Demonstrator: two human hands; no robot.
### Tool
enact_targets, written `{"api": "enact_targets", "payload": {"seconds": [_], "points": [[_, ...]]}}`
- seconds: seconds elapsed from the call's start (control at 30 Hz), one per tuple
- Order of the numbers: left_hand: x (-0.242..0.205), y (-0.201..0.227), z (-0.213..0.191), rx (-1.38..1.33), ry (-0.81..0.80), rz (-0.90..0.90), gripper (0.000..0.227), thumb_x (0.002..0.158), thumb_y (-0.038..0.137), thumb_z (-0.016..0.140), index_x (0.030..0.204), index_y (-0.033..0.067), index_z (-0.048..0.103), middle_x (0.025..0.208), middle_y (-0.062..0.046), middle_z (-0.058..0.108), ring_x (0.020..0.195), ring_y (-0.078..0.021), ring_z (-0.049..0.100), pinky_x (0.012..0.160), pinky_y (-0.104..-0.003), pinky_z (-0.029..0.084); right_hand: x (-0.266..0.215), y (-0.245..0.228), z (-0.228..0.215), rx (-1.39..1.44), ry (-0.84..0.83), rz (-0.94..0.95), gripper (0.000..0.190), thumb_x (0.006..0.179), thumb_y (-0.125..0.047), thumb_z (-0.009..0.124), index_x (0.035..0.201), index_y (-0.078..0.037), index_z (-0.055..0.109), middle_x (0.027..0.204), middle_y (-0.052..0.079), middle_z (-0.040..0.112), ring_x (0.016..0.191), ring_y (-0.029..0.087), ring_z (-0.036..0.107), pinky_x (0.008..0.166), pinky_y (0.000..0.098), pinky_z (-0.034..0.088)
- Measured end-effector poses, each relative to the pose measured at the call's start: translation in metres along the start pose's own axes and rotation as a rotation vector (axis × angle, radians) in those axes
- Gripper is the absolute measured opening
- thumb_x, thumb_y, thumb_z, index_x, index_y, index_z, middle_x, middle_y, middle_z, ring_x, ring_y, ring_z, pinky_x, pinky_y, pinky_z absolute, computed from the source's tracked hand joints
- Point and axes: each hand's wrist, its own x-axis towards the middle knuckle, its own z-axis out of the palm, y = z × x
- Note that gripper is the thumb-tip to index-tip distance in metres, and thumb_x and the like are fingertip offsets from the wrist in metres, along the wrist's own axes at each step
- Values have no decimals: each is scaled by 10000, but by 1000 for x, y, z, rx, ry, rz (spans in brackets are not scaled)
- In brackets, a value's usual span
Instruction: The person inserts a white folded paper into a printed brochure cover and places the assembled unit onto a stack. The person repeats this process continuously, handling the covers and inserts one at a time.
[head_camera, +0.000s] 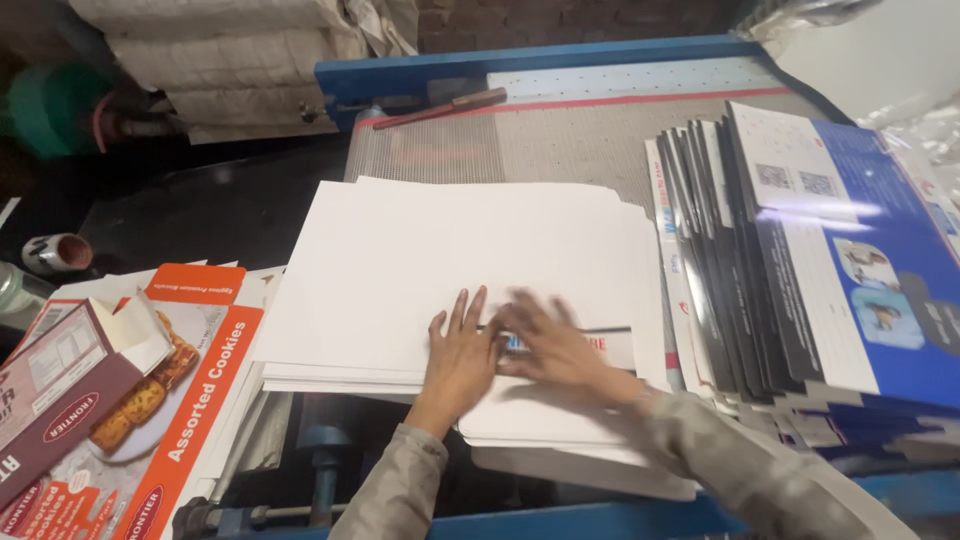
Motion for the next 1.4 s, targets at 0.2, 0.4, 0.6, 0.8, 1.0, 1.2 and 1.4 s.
{"api": "enact_targets", "payload": {"seconds": [0.2,0.4,0.6,0.8,1.0,1.2,1.4], "points": [[3,1,3,-101,69,10,498,1046,371,392,1526,244,424,1657,-140,226,1539,-346,147,1163,-638,154,-23,48,-17,43,147,222,759,1008,-517,404,1620,-166,125,1678,178,126,1562,313,90,1222,593,81],[26,38,34,-42,186,70,619,1014,384,446,1540,64,374,1632,-281,170,1523,-402,107,1124,-700,90,-25,40,-18,184,394,221,812,865,-29,516,1616,-89,214,1622,259,270,1546,401,207,1260,558,175],[67,82,39,-66,9,99,563,992,326,438,1531,164,410,1688,-182,174,1572,-368,106,1171,-689,106,-28,35,-31,-6,392,300,803,829,-64,615,1563,-99,291,1493,222,383,1438,371,335,1169,591,224],[37,22,26,-34,151,7,540,1041,375,359,1549,192,384,1629,-189,188,1540,-411,121,1124,-719,110,-31,67,-56,-350,185,360,857,763,-46,597,1568,-29,303,1298,157,492,1228,280,475,1076,525,316],[15,19,9,-2,68,-77,533,1059,386,312,1577,263,336,1679,-113,208,1554,-350,141,1178,-686,125,-74,33,-45,-189,11,275,259,987,-149,524,1201,-7,556,1144,153,542,1039,265,523,937,405,471],[-22,18,4,28,-127,-28,569,1043,380,309,1593,248,246,1697,-57,138,1554,-291,109,1185,-671,111,-161,-34,-79,83,62,184,429,899,-375,665,1148,-30,610,1106,119,613,990,278,590,776,408,541],[-69,98,23,-220,-27,345,680,1029,426,445,1533,-20,348,1647,-170,301,1542,-326,237,1197,-577,196,-183,-61,-59,-5,531,12,338,799,-220,724,1089,-60,658,1091,96,701,1010,299,690,799,400,568]]}}
